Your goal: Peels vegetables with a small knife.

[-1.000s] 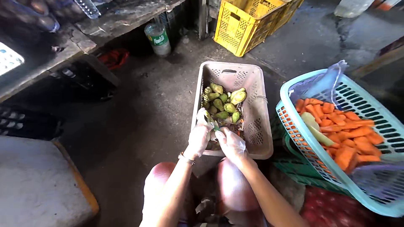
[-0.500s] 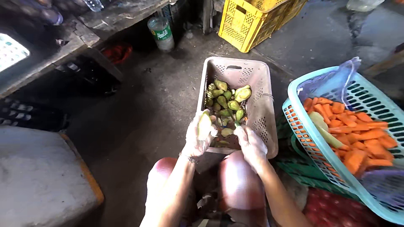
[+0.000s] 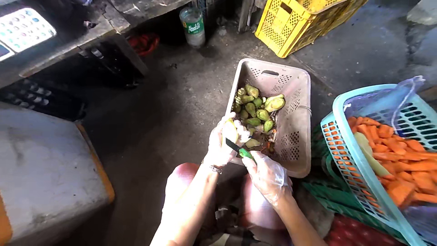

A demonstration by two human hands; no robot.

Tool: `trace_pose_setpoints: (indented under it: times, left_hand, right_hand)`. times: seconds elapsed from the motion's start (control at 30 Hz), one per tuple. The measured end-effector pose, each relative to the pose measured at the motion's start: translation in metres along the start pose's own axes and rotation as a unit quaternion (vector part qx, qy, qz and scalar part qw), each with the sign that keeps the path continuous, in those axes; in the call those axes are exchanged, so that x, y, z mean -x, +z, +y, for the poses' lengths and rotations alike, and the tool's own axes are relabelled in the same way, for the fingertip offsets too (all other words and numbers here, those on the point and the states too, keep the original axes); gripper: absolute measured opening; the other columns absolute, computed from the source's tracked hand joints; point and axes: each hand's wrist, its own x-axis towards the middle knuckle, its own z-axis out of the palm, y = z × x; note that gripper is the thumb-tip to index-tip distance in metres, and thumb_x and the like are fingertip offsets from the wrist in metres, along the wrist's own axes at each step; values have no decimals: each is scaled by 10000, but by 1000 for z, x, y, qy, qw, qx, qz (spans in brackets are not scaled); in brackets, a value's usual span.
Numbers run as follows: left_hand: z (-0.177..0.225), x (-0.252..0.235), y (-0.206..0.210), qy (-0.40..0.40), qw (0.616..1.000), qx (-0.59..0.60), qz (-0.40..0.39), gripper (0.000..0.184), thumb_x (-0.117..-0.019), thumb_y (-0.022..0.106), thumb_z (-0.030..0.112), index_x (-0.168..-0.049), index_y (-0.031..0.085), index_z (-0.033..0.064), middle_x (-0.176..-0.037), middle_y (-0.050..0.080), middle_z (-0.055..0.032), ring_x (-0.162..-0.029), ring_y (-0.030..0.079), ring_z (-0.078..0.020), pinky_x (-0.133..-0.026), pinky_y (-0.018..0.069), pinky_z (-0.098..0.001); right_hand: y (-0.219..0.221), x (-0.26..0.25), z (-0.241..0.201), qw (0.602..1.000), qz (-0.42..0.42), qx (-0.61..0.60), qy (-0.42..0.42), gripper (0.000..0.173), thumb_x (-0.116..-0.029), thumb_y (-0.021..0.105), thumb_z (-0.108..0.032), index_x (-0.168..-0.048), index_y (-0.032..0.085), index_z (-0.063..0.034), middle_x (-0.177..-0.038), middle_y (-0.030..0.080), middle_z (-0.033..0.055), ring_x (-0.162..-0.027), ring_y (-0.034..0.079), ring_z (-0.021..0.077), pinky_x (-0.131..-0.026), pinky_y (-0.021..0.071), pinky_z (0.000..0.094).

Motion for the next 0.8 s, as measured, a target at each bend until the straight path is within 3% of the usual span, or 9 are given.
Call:
trace_pose_setpoints:
  times: [0.13,0.27,0.37,0.47,0.57,0.73,0.8]
  left_hand:
    - [1,2,0,5,999,-43,13,439,-1098,222,362,-1195,589,141,-804,624,-45,-689,656,-172,-667,594,-326]
    - [2,2,-2,1,998,-58,16,443,-1099,206,355,-1205,574,133,-801,630,-48,-695,662,-164,-667,591,-314]
    - [0,2,0,3,998,-62,29,422,-1094,217,334,-1207,563,121,-780,626,-51,-657,655,-156,-614,579,-286]
    - [1,4,4,3,996,-75,53,418,-1103,221,326,-1183,563,100,-777,628,-56,-657,657,-156,-618,584,-285]
    - [2,6,7,1,993,-88,75,423,-1105,209,322,-1188,554,93,-793,626,-60,-663,655,-155,-611,579,-279]
    - [-5,6,8,32,987,-127,94,457,-1113,205,320,-1249,572,86,-796,646,-83,-672,667,-171,-606,579,-288]
    - [-5,4,3,35,987,-137,81,484,-1115,174,324,-1268,569,92,-816,654,-87,-706,674,-181,-644,587,-308]
  right_hand:
    - [5,-8,6,999,22,10,-32,410,-1012,556,-361,-1189,730,-35,-1031,759,191,-909,748,401,-725,575,594]
    - [3,-16,6,1000,2,4,-30,422,-1026,540,-359,-1223,718,-32,-1073,753,202,-960,738,415,-766,566,611]
    - [8,-22,9,999,28,3,-44,428,-1022,540,-357,-1197,728,-16,-1021,757,212,-919,744,421,-733,572,607]
    - [2,-29,9,999,-26,7,-32,447,-1044,515,-368,-1270,699,-30,-1081,742,229,-1000,722,436,-813,551,616]
    - [2,-35,11,998,-14,14,-52,435,-1033,528,-355,-1220,717,-11,-1042,746,236,-975,729,439,-797,560,608]
    - [-9,-46,-6,989,-127,2,81,482,-1094,426,-405,-1378,617,-65,-1207,703,222,-1150,670,396,-959,497,586]
    - [-8,-47,-5,987,-129,-19,90,487,-1099,415,-402,-1381,610,-56,-1219,696,226,-1163,665,387,-974,491,580]
